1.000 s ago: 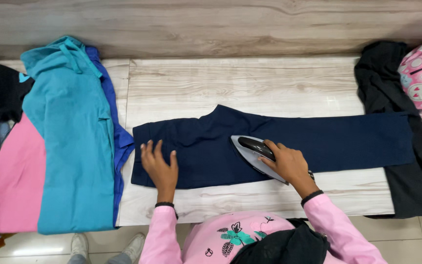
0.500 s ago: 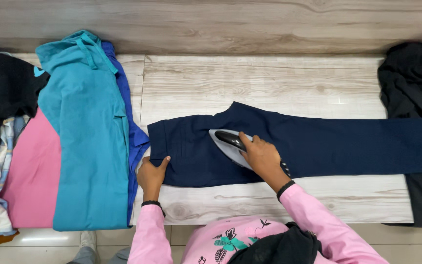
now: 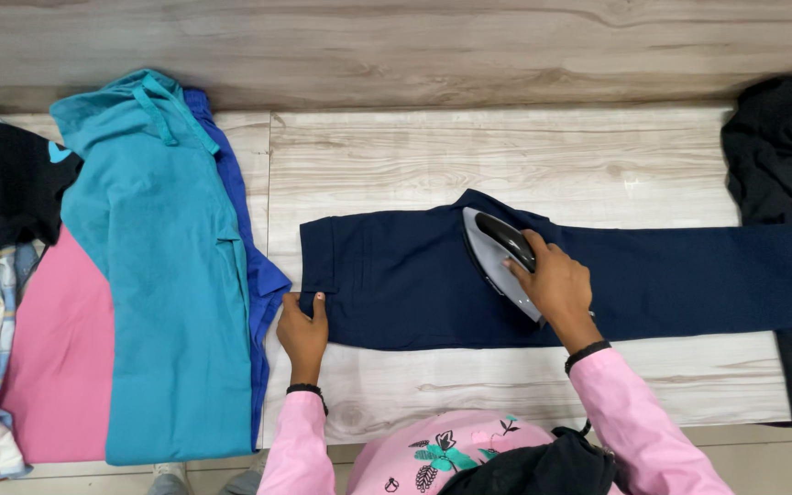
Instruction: The person irons a pair of dark blue trousers on a wooden table. They smooth the fabric with one hand while moving the iron with the other, then flip the trousers to iron the other side.
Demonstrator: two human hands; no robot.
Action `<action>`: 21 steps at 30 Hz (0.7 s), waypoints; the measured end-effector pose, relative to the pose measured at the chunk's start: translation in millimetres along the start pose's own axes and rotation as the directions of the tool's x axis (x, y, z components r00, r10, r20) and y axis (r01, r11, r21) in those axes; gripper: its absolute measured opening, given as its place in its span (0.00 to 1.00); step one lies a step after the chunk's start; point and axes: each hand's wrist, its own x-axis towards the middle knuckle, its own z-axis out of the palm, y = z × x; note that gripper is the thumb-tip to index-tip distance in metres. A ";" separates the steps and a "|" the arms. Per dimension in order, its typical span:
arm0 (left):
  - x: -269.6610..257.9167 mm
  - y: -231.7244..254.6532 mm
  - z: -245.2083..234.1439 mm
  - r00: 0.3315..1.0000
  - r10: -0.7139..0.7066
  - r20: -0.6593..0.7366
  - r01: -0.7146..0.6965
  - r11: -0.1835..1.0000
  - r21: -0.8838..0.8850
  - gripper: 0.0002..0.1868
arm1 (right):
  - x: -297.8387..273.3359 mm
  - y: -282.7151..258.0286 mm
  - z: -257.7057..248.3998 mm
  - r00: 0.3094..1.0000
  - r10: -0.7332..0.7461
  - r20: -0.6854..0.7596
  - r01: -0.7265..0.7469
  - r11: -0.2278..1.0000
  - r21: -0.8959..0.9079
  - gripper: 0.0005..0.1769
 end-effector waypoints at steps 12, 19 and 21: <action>-15.7 5.5 5.8 0.963 0.083 -0.255 -0.112 0.988 -0.103 0.13 | 2.8 -139.5 60.6 0.764 -0.634 -0.121 0.632 0.773 -0.064 0.36; -11.3 13.5 4.2 0.977 0.034 -0.209 -0.047 0.997 -0.059 0.12 | 30.1 -152.1 62.4 0.857 -0.506 -0.097 0.507 0.862 -0.021 0.32; -11.2 14.2 2.9 0.978 0.006 -0.207 -0.017 0.999 -0.052 0.11 | 24.6 -155.6 62.3 0.829 -0.557 -0.052 0.559 0.829 0.025 0.33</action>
